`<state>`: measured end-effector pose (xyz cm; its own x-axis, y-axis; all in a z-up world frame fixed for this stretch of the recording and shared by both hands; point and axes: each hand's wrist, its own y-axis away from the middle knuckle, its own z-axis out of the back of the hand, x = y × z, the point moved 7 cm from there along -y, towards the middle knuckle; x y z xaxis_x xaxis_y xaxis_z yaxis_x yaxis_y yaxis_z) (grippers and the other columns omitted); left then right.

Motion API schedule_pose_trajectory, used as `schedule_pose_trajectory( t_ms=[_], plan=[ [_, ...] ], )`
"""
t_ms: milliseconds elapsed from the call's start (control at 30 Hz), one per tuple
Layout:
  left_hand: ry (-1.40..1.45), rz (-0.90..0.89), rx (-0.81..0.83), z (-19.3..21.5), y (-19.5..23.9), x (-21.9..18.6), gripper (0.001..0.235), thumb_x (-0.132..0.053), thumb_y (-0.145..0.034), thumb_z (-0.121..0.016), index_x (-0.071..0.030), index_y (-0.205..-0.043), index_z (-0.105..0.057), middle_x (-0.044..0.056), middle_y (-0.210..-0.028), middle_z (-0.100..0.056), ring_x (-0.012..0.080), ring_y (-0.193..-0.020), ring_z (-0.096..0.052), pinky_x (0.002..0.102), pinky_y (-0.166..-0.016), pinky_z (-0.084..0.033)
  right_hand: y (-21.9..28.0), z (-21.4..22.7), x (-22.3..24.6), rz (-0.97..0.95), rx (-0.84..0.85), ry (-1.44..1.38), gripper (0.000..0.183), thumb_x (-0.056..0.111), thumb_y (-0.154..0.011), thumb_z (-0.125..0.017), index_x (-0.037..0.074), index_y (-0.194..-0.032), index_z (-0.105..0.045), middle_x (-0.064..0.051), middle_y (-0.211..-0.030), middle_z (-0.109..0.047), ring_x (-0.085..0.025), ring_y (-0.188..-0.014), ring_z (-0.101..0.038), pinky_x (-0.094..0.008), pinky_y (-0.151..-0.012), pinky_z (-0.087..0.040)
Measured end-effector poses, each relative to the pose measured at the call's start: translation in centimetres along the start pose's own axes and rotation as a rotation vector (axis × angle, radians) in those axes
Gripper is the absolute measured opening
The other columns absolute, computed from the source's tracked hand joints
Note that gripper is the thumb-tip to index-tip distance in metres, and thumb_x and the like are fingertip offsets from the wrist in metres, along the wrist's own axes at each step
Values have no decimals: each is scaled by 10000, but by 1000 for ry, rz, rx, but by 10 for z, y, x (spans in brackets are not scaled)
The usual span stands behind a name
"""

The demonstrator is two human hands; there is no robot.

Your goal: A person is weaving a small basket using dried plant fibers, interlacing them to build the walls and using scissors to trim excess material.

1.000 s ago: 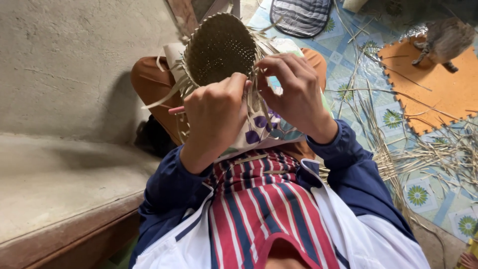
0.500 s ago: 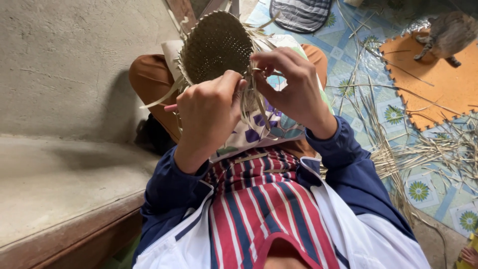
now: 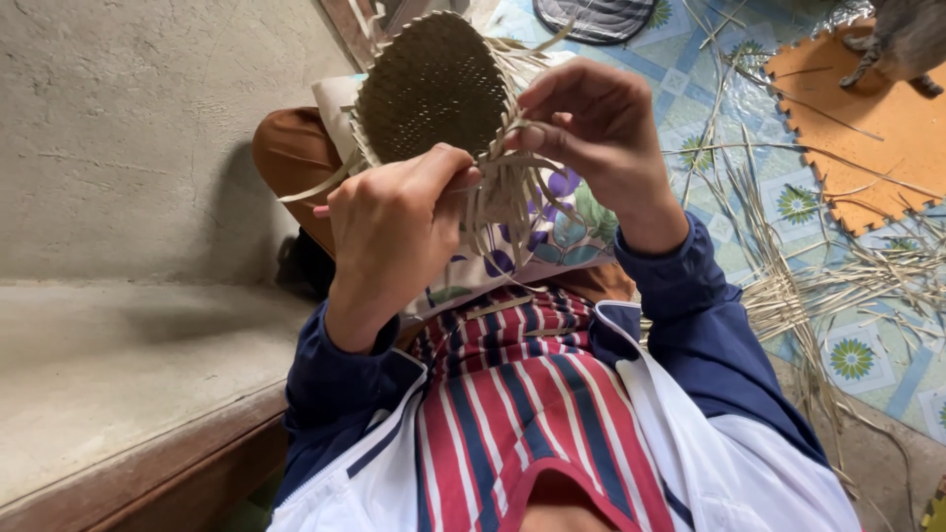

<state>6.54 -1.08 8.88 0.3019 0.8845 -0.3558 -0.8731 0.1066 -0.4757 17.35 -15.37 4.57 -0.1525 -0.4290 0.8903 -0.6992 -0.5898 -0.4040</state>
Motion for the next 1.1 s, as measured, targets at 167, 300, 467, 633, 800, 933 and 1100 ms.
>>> schedule_pose_trajectory(
  t_ms=[167,300,467,633,800,933,1100],
  plan=[
    [69,-32,17,10,-4,-3,120,-155,-1048,-693,-92,-955,-653,24,-772,-700,209,-645,-672,382,-513,-426,8,10,-19,40,-15,-274,341,-4,-918,-799,13,-1210,-623,-85,-1029,-759,-150,-973,-762,-227,-876,-636],
    [93,-47,40,13,-4,-7,152,-201,-1059,-654,-90,-956,-663,23,-794,-731,225,-664,-688,385,-519,-418,16,9,-15,-81,18,-196,532,154,-901,-824,-19,-1321,-547,-151,-1000,-751,-166,-873,-762,-228,-795,-638],
    [103,-55,50,8,-2,-5,175,-220,-1069,-626,-96,-953,-671,35,-778,-722,226,-664,-680,385,-545,-431,17,5,-6,14,115,-194,490,12,-926,-785,-25,-1347,-537,-141,-1042,-754,-188,-975,-773,-249,-846,-665],
    [124,-56,46,7,-2,1,258,-264,-1100,-559,-94,-925,-641,29,-730,-664,202,-617,-638,381,-506,-388,27,7,6,260,29,-138,461,52,-914,-805,19,-1304,-562,-112,-983,-745,-224,-945,-774,-325,-857,-682],
    [93,-9,24,4,-3,11,177,-217,-1078,-666,-104,-942,-659,26,-730,-664,192,-625,-642,375,-531,-401,37,2,17,304,-144,181,276,-166,-904,-775,-46,-1113,-639,-181,-967,-728,-273,-932,-778,-358,-847,-712],
    [82,-20,27,4,-5,10,132,-172,-1065,-671,-89,-963,-676,26,-789,-700,185,-674,-662,361,-551,-428,37,-9,26,458,-97,257,192,-140,-930,-743,-69,-1073,-636,-209,-987,-727,-300,-956,-781,-338,-843,-702],
    [35,-29,-7,6,-7,14,62,-104,-1026,-723,-70,-985,-692,59,-833,-714,221,-723,-635,381,-623,-462,60,-59,35,924,142,759,111,75,-955,-735,-32,-980,-751,-198,-922,-787,-290,-811,-806,-370,-749,-687]
  ],
)
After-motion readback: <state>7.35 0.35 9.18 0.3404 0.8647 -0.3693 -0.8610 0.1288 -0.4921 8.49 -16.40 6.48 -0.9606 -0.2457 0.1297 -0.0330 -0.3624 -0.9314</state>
